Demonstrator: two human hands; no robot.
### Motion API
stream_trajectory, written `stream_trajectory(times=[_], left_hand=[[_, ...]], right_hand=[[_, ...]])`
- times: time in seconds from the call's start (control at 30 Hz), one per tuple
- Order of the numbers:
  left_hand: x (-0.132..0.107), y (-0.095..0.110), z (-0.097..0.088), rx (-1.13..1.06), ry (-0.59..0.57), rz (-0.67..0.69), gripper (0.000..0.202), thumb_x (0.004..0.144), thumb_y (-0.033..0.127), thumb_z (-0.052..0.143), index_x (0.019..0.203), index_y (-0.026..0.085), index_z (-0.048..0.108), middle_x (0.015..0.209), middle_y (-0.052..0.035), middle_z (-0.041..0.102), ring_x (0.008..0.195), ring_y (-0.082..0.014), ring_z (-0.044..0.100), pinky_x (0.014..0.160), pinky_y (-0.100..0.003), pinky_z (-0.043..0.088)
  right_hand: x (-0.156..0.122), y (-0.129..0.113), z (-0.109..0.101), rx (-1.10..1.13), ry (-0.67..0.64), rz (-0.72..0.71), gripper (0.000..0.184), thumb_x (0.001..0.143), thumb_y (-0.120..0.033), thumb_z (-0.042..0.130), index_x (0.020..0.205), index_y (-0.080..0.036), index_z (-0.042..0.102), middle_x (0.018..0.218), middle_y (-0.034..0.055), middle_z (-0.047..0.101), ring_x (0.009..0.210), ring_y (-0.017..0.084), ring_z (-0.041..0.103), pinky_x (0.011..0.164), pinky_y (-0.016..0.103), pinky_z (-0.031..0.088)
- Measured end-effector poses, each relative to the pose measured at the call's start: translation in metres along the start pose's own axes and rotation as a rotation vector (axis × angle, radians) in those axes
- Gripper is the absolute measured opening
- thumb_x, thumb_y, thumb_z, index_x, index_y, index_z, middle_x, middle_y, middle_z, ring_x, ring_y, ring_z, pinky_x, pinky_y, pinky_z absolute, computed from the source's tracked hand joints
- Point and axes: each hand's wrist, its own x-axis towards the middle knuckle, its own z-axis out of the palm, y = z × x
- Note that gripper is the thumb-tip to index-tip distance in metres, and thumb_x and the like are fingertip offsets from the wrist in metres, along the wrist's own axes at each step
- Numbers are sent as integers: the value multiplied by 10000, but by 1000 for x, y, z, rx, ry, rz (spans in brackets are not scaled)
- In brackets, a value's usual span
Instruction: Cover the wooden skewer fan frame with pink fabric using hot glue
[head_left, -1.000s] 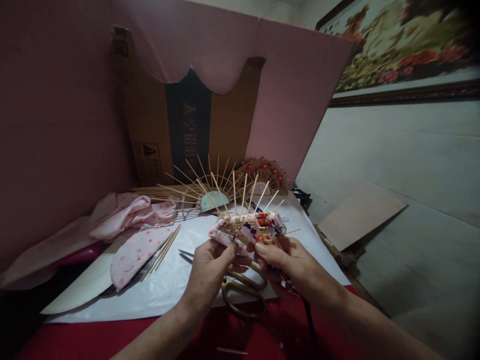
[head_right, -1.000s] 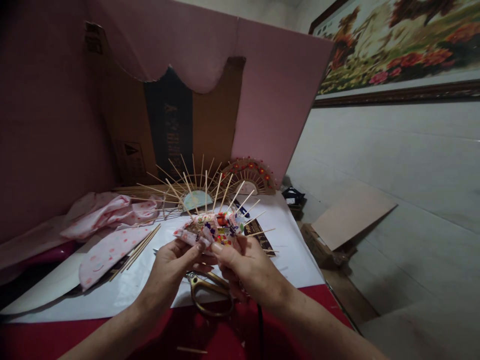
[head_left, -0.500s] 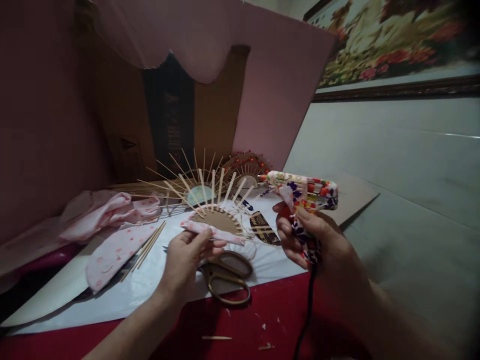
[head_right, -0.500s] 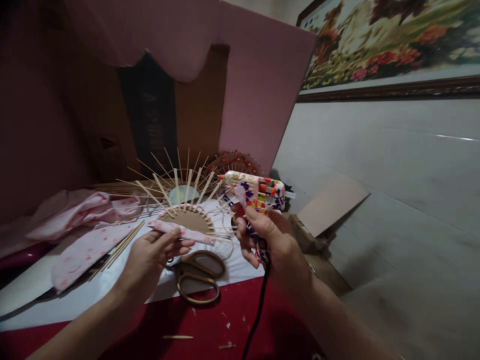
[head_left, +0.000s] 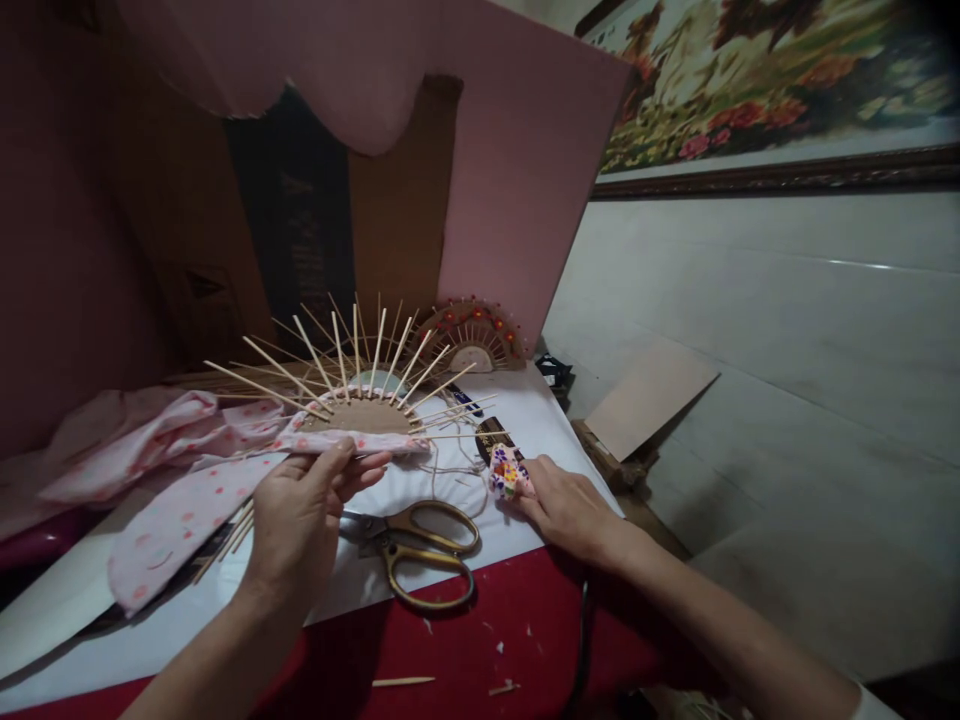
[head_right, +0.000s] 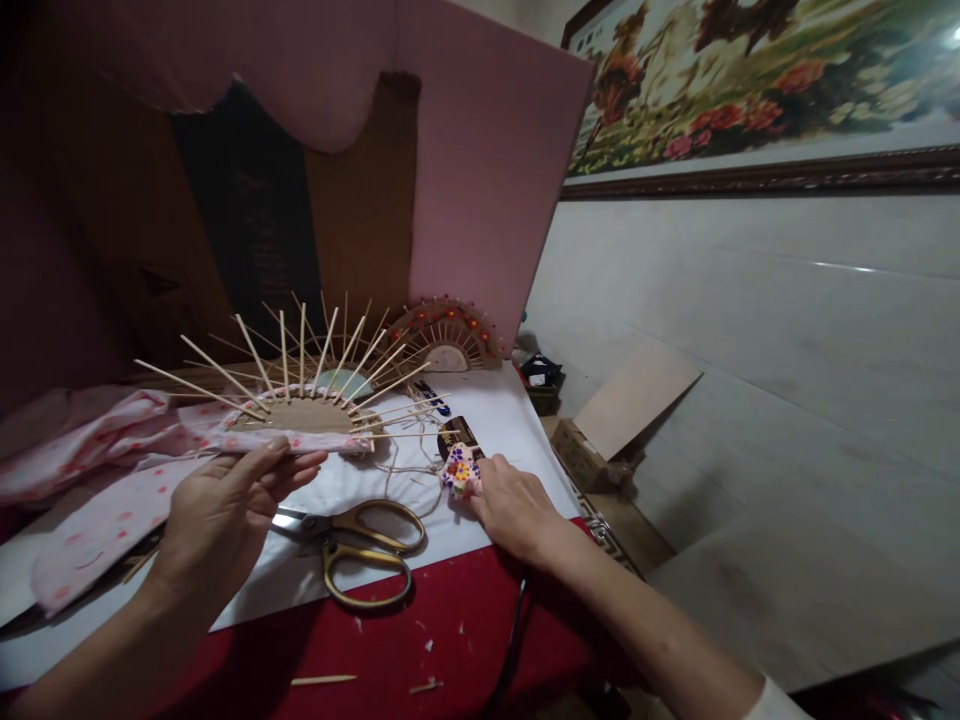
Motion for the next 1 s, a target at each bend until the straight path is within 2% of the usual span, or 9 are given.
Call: stream_trajectory(times=[0.17, 0.23, 0.37, 0.47, 0.6, 0.73, 0.87, 0.97, 1.0], left_hand=[[-5, 1, 2, -13, -66, -103, 129, 652, 190, 717, 690, 123, 614, 612, -2, 661, 671, -192, 696, 580, -233, 538], [-8, 1, 2, -31, -93, -174, 115, 659, 187, 712, 681, 121, 622, 614, -16, 665, 663, -180, 689, 546, -213, 519], [-12, -3, 2, -34, -192, -268, 112, 699, 214, 688, 750, 121, 654, 738, -60, 699, 703, -175, 670, 555, -225, 505], [-14, -9, 1, -53, -233, -239, 153, 739, 246, 661, 829, 124, 666, 840, -72, 696, 780, -170, 642, 645, -249, 497], [-16, -18, 0, -107, -228, -215, 138, 730, 249, 672, 809, 135, 673, 810, -52, 679, 704, -141, 605, 646, -257, 468], [-21, -29, 1, -9, -177, -134, 184, 706, 308, 694, 790, 144, 684, 783, -54, 680, 668, -141, 591, 602, -245, 438], [-11, -25, -1, 337, -305, -11, 289, 712, 309, 670, 961, 164, 670, 948, -92, 699, 800, -180, 623, 660, -250, 454], [16, -1, -19, 1205, -274, 184, 196, 769, 273, 576, 913, 186, 677, 858, -66, 711, 746, -168, 632, 652, -244, 451], [27, 9, -29, 1331, -227, 211, 159, 754, 236, 576, 857, 185, 686, 844, -75, 708, 772, -187, 630, 687, -266, 446]], right_hand=[[-3, -14, -14, 214, 129, -101, 264, 840, -269, 520, 1048, -121, 586, 1007, 146, 568, 969, 275, 516, 861, 410, 387], [-2, -33, -18, 562, 198, -132, 237, 850, -253, 522, 1044, -141, 600, 1032, 130, 572, 1028, 249, 497, 894, 387, 382], [9, -82, -12, 1437, -101, -62, 309, 727, -383, 690, 938, -173, 608, 774, 10, 569, 657, 133, 524, 589, 255, 435], [22, -112, -1, 1847, -89, -16, 337, 662, -407, 746, 860, -159, 631, 700, -18, 549, 567, 86, 456, 518, 213, 383], [34, -132, 8, 2111, -6, 192, 292, 626, -359, 789, 724, -121, 652, 630, -16, 547, 525, 60, 426, 495, 185, 372], [39, -133, 6, 2185, 2, 233, 230, 641, -304, 786, 658, -116, 654, 606, -10, 566, 512, 61, 441, 467, 175, 374], [48, -118, -6, 2245, 109, 196, 181, 615, -211, 798, 623, -129, 638, 610, -16, 590, 512, 60, 459, 459, 170, 385], [54, -103, -11, 2289, 175, 216, 202, 586, -155, 804, 598, -138, 604, 612, -24, 590, 520, 62, 475, 440, 161, 376], [55, -98, -11, 2291, 186, 220, 204, 583, -147, 803, 609, -140, 601, 611, -25, 586, 514, 60, 471, 429, 158, 367]])
